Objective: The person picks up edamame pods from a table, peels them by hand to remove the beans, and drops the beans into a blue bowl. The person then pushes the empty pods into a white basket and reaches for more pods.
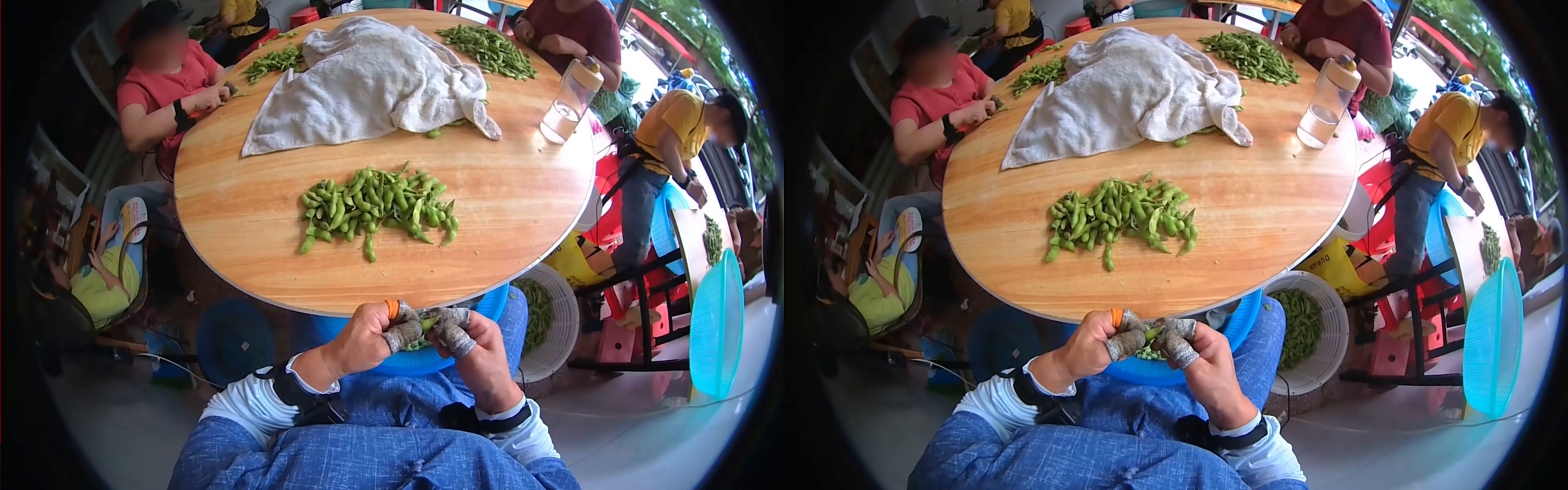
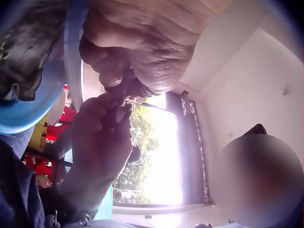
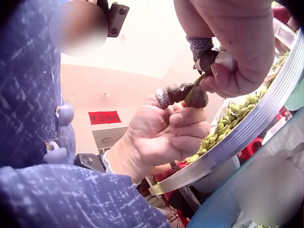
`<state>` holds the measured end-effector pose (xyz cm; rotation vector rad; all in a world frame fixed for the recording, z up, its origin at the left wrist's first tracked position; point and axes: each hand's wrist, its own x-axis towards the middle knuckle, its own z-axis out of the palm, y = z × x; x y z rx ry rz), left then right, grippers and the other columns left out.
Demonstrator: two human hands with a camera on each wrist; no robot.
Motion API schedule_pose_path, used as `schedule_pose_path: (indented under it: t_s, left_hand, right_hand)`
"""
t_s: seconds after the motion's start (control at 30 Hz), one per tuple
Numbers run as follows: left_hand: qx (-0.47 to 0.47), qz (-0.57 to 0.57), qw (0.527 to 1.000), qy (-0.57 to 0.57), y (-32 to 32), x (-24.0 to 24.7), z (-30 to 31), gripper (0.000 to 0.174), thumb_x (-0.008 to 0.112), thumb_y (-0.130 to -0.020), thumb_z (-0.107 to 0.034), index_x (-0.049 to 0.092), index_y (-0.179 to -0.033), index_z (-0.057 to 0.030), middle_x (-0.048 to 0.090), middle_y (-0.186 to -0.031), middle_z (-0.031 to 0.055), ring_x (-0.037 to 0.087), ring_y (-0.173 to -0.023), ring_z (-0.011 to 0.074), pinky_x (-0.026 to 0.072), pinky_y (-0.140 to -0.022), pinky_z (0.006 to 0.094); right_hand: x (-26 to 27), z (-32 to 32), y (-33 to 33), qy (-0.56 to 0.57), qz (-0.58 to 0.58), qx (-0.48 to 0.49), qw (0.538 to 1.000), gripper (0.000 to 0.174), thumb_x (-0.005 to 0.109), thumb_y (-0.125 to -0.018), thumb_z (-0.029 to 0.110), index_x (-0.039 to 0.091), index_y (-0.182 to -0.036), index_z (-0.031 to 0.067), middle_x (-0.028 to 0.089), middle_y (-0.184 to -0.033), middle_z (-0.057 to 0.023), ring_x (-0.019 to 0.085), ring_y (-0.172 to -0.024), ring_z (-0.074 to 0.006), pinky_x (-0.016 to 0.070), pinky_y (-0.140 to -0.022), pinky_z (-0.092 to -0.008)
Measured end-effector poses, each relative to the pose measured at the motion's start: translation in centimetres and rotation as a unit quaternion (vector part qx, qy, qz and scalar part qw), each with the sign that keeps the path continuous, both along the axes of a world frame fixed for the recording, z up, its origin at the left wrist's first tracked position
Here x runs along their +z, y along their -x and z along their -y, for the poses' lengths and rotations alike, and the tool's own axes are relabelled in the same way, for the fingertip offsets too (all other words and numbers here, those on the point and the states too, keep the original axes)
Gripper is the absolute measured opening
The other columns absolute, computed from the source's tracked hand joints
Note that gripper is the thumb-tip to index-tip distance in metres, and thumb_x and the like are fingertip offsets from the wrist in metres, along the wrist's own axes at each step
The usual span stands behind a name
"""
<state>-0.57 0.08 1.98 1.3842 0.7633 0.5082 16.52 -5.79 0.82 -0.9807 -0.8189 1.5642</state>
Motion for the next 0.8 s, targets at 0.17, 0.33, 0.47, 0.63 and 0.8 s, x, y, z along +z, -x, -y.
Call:
schedule_pose_path:
  t_s: [0.17, 0.33, 0.47, 0.63, 0.8]
  left_hand:
    - [-0.002, 0.02, 0.999, -0.032, -0.3, -0.1, 0.2, 0.013, 0.054, -0.082, -0.012, 0.055, -0.081, 0.0008, 0.051, -0.07, -0.003, 0.043, -0.065, 0.0044, 0.037, -0.058, 0.0195]
    - [-0.011, 0.026, 0.999, -0.032, -0.6, 0.0, 0.3, 0.012, 0.053, -0.083, -0.01, 0.055, -0.083, 0.0013, 0.053, -0.073, -0.0018, 0.044, -0.067, 0.0048, 0.038, -0.06, 0.02]
    - [-0.007, 0.0, 0.997, -0.071, -0.6, -0.2, 0.4, 0.01, 0.053, -0.082, -0.008, 0.056, -0.084, 0.0015, 0.053, -0.073, -0.001, 0.045, -0.067, 0.0055, 0.0388, -0.061, 0.0207]
    - [-0.022, -0.017, 0.992, -0.123, -0.8, 0.6, 0.3, 0.01, 0.053, -0.082, -0.007, 0.055, -0.086, 0.0015, 0.054, -0.074, 0.0009, 0.046, -0.069, 0.0061, 0.0395, -0.062, 0.0209]
    - [-0.027, 0.062, 0.997, -0.037, -0.9, -0.5, 0.4, 0.012, 0.051, -0.083, -0.008, 0.054, -0.089, 0.0019, 0.055, -0.077, 0.0027, 0.047, -0.071, 0.0066, 0.0401, -0.063, 0.0221]
  right_hand:
    - [-0.1, 0.0, 0.0, 0.005, 0.0, -0.001, 1.0, 0.014, 0.054, -0.082, 0.013, 0.058, -0.088, 0.001, 0.058, -0.076, 0.0009, 0.045, -0.06, -0.0042, 0.0346, -0.054, -0.018]
    - [-0.5, 0.1, -0.1, 0.008, -0.017, -0.005, 1.0, 0.013, 0.054, -0.081, 0.012, 0.058, -0.088, 0.001, 0.058, -0.075, 0.0007, 0.045, -0.061, -0.0042, 0.0349, -0.054, -0.0183]
    - [0.3, 0.3, -0.3, 0.017, -0.028, 0.003, 0.999, 0.013, 0.054, -0.081, 0.011, 0.058, -0.088, 0.001, 0.058, -0.076, 0.0003, 0.046, -0.062, -0.0045, 0.0355, -0.055, -0.0186]
    - [0.1, 0.3, -0.2, 0.015, 0.013, -0.006, 1.0, 0.014, 0.053, -0.082, 0.011, 0.057, -0.089, 0.0006, 0.059, -0.077, -0.0001, 0.046, -0.063, -0.0047, 0.0356, -0.055, -0.0186]
    - [-0.2, 0.1, 0.0, 0.004, 0.022, -0.014, 1.0, 0.014, 0.053, -0.082, 0.011, 0.057, -0.091, 0.0006, 0.059, -0.078, 0.0003, 0.046, -0.064, -0.0044, 0.035, -0.055, -0.0181]
